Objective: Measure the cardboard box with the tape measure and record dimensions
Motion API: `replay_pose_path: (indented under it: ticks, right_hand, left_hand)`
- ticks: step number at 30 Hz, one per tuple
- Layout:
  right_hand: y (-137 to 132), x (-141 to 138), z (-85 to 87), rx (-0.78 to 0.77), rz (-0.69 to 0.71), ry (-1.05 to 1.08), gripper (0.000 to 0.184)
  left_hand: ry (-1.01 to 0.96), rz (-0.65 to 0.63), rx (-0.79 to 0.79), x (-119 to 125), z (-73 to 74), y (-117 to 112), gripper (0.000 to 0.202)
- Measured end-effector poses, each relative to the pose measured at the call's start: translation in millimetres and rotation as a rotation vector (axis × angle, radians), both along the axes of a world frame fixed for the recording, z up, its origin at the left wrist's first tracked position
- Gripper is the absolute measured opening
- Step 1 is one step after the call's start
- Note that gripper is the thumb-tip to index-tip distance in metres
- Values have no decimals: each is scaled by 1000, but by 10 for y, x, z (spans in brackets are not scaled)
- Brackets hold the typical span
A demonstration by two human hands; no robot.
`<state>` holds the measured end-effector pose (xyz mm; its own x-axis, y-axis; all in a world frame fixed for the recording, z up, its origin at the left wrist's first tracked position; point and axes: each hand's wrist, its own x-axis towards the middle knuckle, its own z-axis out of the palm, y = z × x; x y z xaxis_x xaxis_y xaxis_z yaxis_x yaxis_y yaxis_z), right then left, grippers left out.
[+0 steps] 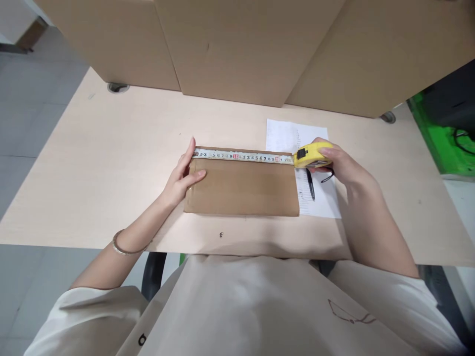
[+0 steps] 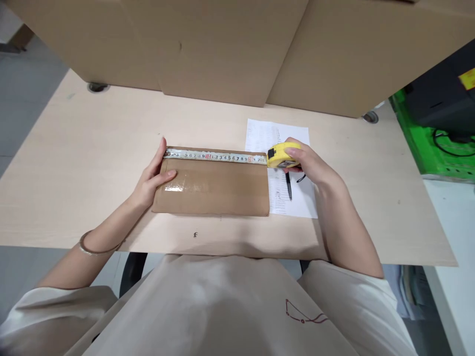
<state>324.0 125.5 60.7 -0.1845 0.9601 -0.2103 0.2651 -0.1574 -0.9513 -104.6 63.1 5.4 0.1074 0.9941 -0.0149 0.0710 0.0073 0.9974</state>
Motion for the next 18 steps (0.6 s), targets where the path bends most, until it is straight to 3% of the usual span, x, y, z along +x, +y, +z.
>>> replay_pose_path:
  ticks: [6, 11, 14, 18]
  right_hand:
    - [4, 9, 30, -16, 16, -19, 55]
    - [-141, -53, 278, 56, 83, -66, 48]
    - [-190, -302, 465, 160, 131, -141, 49]
    - [-101, -833, 566, 295, 332, -236, 42]
  left_hand:
    - [2, -30, -21, -7, 32, -15, 106]
    - [-48, -41, -7, 11, 11, -10, 119]
    - [-109, -47, -4, 2, -53, 10, 130]
    - [-103, -89, -24, -95, -137, 45, 132]
